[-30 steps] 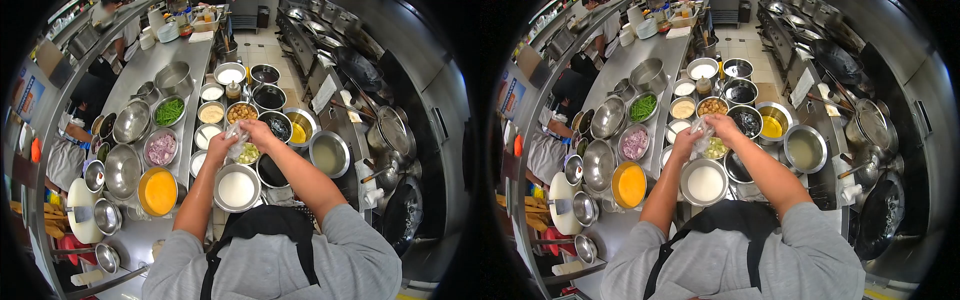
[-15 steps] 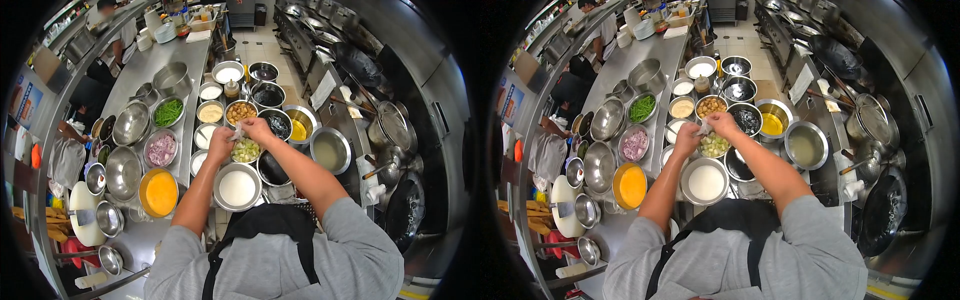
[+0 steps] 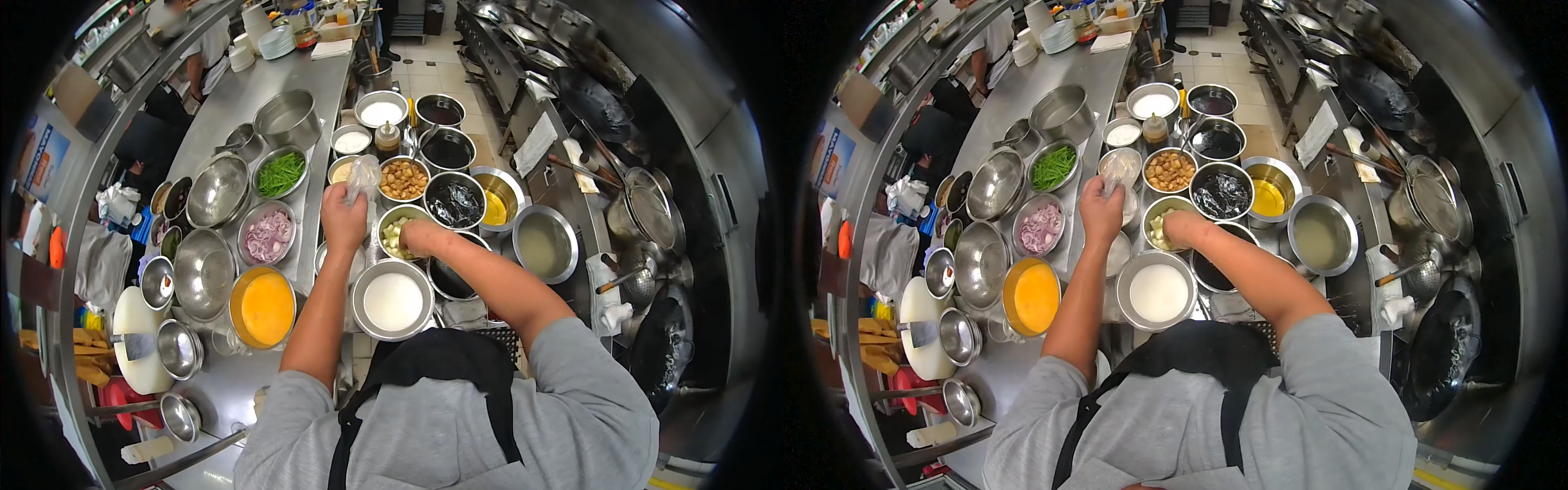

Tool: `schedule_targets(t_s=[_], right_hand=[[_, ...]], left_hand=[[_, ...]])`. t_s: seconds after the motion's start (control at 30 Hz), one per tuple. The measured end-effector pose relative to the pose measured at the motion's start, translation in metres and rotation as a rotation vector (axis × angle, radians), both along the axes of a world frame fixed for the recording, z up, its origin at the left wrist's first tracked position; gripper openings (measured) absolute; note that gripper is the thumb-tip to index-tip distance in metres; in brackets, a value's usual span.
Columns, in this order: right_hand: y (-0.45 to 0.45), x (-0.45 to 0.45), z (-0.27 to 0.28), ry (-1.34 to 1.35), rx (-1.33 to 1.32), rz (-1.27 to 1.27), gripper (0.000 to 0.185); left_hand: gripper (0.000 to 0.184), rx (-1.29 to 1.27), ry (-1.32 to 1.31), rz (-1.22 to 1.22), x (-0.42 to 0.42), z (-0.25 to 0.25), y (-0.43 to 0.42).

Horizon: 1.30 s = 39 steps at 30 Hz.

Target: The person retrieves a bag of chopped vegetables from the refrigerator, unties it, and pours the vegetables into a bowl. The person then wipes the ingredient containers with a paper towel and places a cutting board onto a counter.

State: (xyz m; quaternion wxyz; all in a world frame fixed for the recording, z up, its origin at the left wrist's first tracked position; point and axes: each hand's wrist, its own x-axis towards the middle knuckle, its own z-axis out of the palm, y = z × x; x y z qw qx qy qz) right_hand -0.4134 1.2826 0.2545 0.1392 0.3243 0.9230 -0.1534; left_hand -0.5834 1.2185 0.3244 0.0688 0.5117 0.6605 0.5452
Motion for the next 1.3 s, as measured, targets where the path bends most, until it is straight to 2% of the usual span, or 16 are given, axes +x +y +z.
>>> schedule_targets(t_s=[0.1,0.17,0.23,0.3,0.33,0.4,0.47,0.5,0.63,0.73,0.77,0.83,0.9,0.97,1.1,1.3], right_hand=[[-0.003,0.002,0.015,0.137,0.019,-0.187,0.037],[0.0,0.003,0.016,0.087,0.008,-0.168,0.043],[-0.003,0.005,0.013,0.169,0.026,-0.279,0.047],[-0.005,0.007,0.014,-0.003,-0.038,-0.183,0.048],[-0.014,0.011,0.016,0.215,0.017,-0.244,0.045],[-0.036,0.021,0.033,0.694,0.166,-0.266,0.039],[-0.075,0.026,0.082,0.816,-0.051,-0.353,0.062],[-0.099,0.028,0.095,0.875,-0.092,-0.327,0.072],[-0.15,0.03,0.08,1.091,0.039,-0.112,0.049],[-0.18,0.036,0.074,1.043,0.109,0.014,0.025],[-0.191,0.039,0.075,0.976,0.103,0.057,0.014],[-0.212,0.046,0.076,0.963,0.108,0.155,0.013],[-0.235,0.056,0.073,0.942,0.012,0.384,0.011],[-0.26,0.076,0.086,1.004,-0.161,0.476,0.012],[-0.293,0.105,0.088,1.008,-0.378,0.427,0.019],[-0.366,0.109,0.081,0.86,-0.644,0.434,0.026]], left_hand=[[0.021,0.007,-0.074,-0.043,-0.007,0.007,-0.013],[0.02,-0.039,-0.426,-0.114,-0.012,0.014,-0.021],[0.027,-0.029,-0.343,-0.136,-0.009,0.024,-0.027],[0.043,0.297,-0.499,-0.192,0.0,0.03,-0.024],[0.055,0.234,-0.575,-0.286,-0.008,0.022,-0.025],[0.055,0.14,-0.738,-0.334,-0.008,0.017,-0.032],[0.051,0.031,-1.072,-0.351,0.001,0.001,-0.039],[0.051,0.025,-1.079,-0.349,0.009,-0.016,-0.048],[0.025,-0.008,-1.27,-0.403,0.059,-0.037,-0.116],[0.032,-0.005,-1.601,-0.177,0.086,-0.044,-0.172],[0.032,0.026,-1.591,-0.155,0.091,-0.044,-0.186],[0.041,-0.086,-1.372,-0.196,0.105,-0.046,-0.216],[0.049,-0.089,-1.365,-0.126,0.109,-0.058,-0.251],[0.038,0.025,-1.401,0.079,0.114,-0.052,-0.293],[0.005,-0.051,-1.17,0.345,0.147,-0.029,-0.409],[0.022,0.006,-1.042,0.625,0.233,-0.055,-0.543]])
